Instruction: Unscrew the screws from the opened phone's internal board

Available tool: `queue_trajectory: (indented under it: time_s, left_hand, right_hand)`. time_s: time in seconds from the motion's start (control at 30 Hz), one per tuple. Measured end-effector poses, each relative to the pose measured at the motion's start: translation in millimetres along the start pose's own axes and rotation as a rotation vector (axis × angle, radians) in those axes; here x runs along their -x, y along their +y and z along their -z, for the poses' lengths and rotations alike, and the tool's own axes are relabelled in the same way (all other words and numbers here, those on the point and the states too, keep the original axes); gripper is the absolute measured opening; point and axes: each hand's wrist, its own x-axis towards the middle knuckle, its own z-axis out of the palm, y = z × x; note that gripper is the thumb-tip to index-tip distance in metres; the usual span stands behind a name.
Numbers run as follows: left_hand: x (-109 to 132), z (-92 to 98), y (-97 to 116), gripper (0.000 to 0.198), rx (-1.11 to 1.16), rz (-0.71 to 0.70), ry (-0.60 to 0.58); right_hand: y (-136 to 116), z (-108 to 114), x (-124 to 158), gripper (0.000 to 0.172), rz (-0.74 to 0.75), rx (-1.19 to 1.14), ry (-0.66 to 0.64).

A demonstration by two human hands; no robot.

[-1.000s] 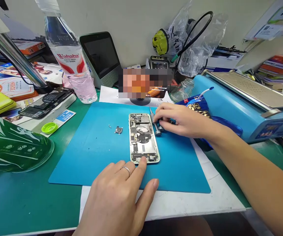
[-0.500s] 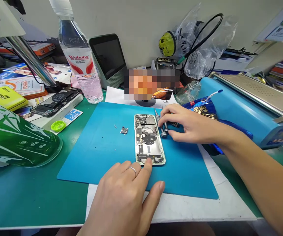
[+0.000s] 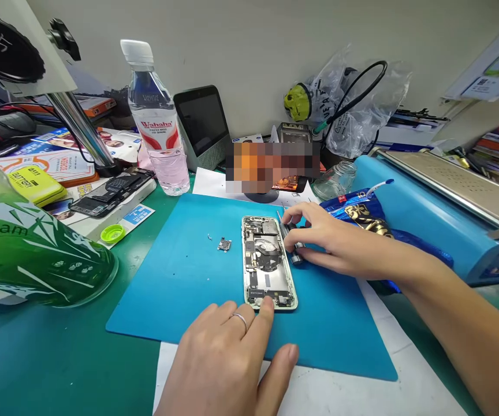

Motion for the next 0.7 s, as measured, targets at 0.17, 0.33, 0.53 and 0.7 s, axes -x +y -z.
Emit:
queue_trajectory:
  time_s: [0.17,0.33,0.53,0.7]
  left_hand:
    - [1,-3.3,4,0.052,0.006,0.049,0.014]
    - [1,-5.1,3,0.041,0.025,0.039,0.015]
    - [-1,-5.8,3,0.035,0.034,0.046,0.023]
    - [-1,-5.2,2,0.035,0.028,0.038,0.029]
  right_hand:
    - [-4,0,1,0.019,0.002,0.002,0.005]
    - [-6,-1,-2,0.015,0.043,-0.011,0.072]
    - [-13,-5,-8,0.012,0.007,-0.051,0.383]
    - [-21,-19,-6,0.027,-0.073,-0.118,0.723]
